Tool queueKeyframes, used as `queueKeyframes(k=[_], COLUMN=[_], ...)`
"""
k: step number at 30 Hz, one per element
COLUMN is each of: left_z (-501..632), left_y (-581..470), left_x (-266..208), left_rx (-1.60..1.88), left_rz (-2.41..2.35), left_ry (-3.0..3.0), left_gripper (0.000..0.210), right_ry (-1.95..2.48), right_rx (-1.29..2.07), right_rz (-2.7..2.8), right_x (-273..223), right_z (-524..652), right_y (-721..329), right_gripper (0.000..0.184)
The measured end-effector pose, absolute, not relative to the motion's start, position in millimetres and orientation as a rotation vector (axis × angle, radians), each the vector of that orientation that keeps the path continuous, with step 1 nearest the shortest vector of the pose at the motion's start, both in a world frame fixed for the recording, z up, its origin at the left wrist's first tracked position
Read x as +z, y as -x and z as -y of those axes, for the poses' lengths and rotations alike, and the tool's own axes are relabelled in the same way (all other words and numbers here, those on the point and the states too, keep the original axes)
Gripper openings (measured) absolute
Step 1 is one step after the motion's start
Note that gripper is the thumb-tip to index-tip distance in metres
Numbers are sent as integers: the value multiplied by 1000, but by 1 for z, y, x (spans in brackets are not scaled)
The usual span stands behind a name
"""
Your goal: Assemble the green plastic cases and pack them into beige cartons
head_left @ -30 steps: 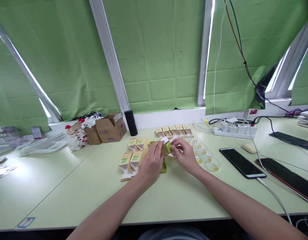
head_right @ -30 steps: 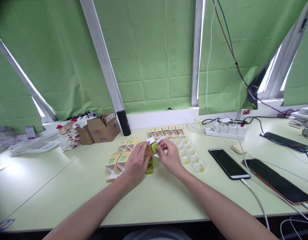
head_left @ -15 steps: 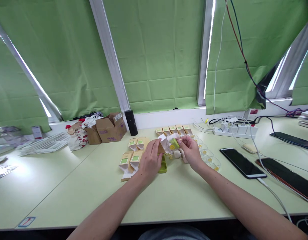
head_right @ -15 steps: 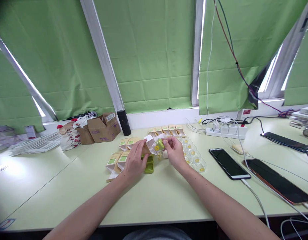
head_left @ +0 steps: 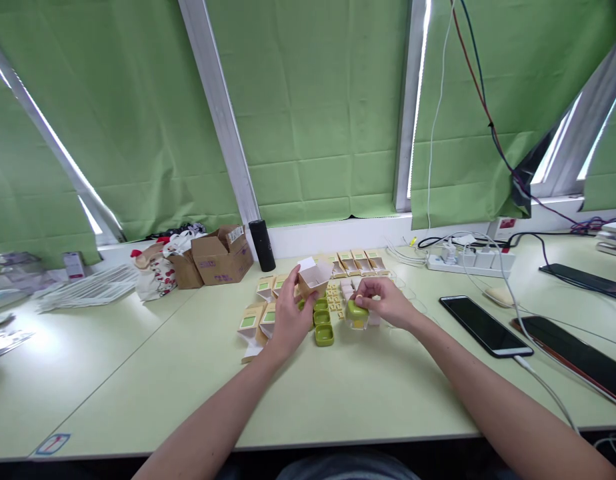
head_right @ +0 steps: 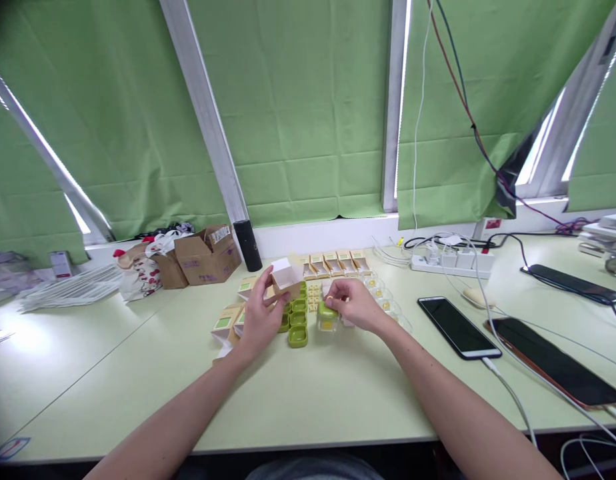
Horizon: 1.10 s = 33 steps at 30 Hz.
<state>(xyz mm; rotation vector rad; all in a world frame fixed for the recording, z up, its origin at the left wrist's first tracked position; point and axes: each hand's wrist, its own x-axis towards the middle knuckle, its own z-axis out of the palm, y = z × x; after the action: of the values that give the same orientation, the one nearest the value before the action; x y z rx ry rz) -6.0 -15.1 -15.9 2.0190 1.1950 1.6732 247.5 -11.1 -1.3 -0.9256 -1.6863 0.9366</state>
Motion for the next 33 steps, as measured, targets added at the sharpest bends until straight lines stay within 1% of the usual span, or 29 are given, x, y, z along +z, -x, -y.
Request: queueKeyframes(k=[4, 8, 12, 18, 22, 26, 29, 33], left_z=[14, 6, 1, 4, 3, -1, -3, -2], left_y=[4, 5, 6, 4, 2, 4, 6, 5], left_x=[-12, -12, -12, -10, -11, -15, -18, -18], left_rx=[1659, 1623, 1543, 1499, 1487, 1481, 1460, 1426], left_rz=[-1073, -943, -796, -636, -578, -583, -595, -598], left_ry=[-1779, -1598, -1380, -1166, -1087, -1038, -1007, -998], left_gripper=[64, 71, 75, 59, 47, 38, 35, 38], right_ry=[1030, 1096, 1115, 1236, 1217, 1138, 1077, 1013], right_rx=[848, 834, 827, 870, 910, 780, 678, 608], right_rz=[1913, 2055, 2108, 2175, 2182, 2111, 1997, 1885], right_x=[-6, -8, -6, -2, 0, 0, -1, -7], right_z=[15, 19, 22, 23, 23, 23, 21, 19], right_y=[-245, -242, -241, -240, -241, -240, -237, -231], right_gripper=[13, 9, 9, 2, 5, 10, 11, 11])
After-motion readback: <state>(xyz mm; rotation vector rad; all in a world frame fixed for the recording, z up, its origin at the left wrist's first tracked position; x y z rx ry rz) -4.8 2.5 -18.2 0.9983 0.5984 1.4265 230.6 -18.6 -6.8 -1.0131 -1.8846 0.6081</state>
